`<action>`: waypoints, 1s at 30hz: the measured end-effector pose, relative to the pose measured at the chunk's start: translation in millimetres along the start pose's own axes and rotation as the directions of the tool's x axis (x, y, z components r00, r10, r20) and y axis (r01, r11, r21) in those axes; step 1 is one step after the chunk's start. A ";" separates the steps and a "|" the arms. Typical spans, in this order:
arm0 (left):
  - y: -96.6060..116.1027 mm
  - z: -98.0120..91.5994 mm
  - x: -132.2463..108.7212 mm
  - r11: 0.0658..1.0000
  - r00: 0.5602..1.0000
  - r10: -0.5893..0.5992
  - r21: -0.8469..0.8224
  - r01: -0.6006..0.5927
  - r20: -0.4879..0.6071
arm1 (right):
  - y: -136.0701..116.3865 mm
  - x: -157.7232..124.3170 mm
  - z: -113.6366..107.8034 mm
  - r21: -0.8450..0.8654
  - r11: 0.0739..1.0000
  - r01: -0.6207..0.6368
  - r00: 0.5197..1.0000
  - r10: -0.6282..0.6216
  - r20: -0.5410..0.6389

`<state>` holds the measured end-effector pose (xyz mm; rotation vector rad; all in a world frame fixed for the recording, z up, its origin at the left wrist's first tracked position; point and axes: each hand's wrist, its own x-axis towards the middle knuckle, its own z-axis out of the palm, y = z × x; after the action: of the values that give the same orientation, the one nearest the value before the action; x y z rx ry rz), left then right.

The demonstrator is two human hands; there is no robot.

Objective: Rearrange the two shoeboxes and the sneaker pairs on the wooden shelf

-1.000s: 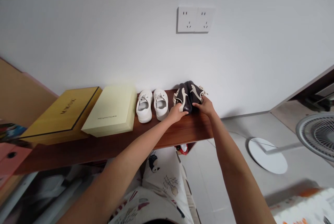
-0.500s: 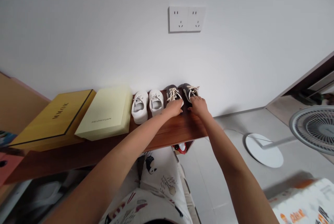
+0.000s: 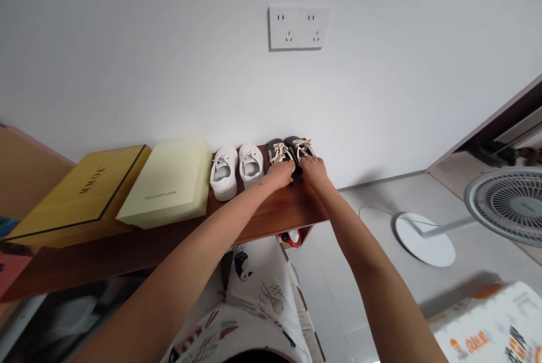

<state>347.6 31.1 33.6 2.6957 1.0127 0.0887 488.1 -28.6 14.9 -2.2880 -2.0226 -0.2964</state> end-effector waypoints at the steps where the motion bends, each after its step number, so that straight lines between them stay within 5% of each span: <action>1: 0.6 -0.1 -2.3 1.000 1.000 0.009 0.009 -0.009 -0.018 | -0.9 -1.2 -0.1 -0.001 1.000 -0.004 1.000 0.004 -0.011; 9: 9.4 -14.3 -70.3 0.982 0.915 0.172 -0.012 -0.189 -0.366 | -14.6 -16.6 -34.1 0.234 0.972 0.003 0.962 0.062 -0.268; 15: -19.3 -31.5 -159.5 0.941 0.921 0.145 -0.236 -0.241 -0.361 | -70.1 -42.3 -74.6 0.570 0.772 0.283 0.902 -0.013 -0.431; 19: -58.0 -19.9 -226.4 0.897 0.951 0.034 -0.411 -0.164 -0.306 | -131.9 -73.5 -62.6 0.823 0.496 0.277 0.956 -0.058 -0.287; 24: -102.3 21.3 -309.5 0.770 0.924 -0.276 -0.636 0.047 -0.266 | -220.1 -118.2 -15.3 0.994 0.042 -0.098 0.989 -0.108 0.102; 26: -123.1 31.7 -337.0 0.687 0.844 -0.453 -0.715 0.126 -0.287 | -257.5 -129.3 -4.1 0.947 -0.171 -0.272 0.962 -0.082 0.261; 27: -135.8 32.8 -347.8 0.627 0.769 -0.562 -0.764 0.155 -0.305 | -276.9 -131.7 -2.1 0.895 -0.281 -0.346 0.938 -0.067 0.341; 28: -150.3 30.6 -356.1 0.548 0.662 -0.677 -0.821 0.160 -0.322 | -296.8 -131.4 -2.4 0.831 -0.387 -0.401 0.909 -0.055 0.413; 30: -184.7 17.0 -365.7 0.359 0.381 -0.872 -0.931 0.071 -0.307 | -337.4 -122.6 -8.5 0.689 -0.573 -0.444 0.854 -0.036 0.520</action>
<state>-44.1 -78.5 -18.8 1.1700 1.5423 1.3993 139.8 -106.0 -24.8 -1.0797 -0.4790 1.4800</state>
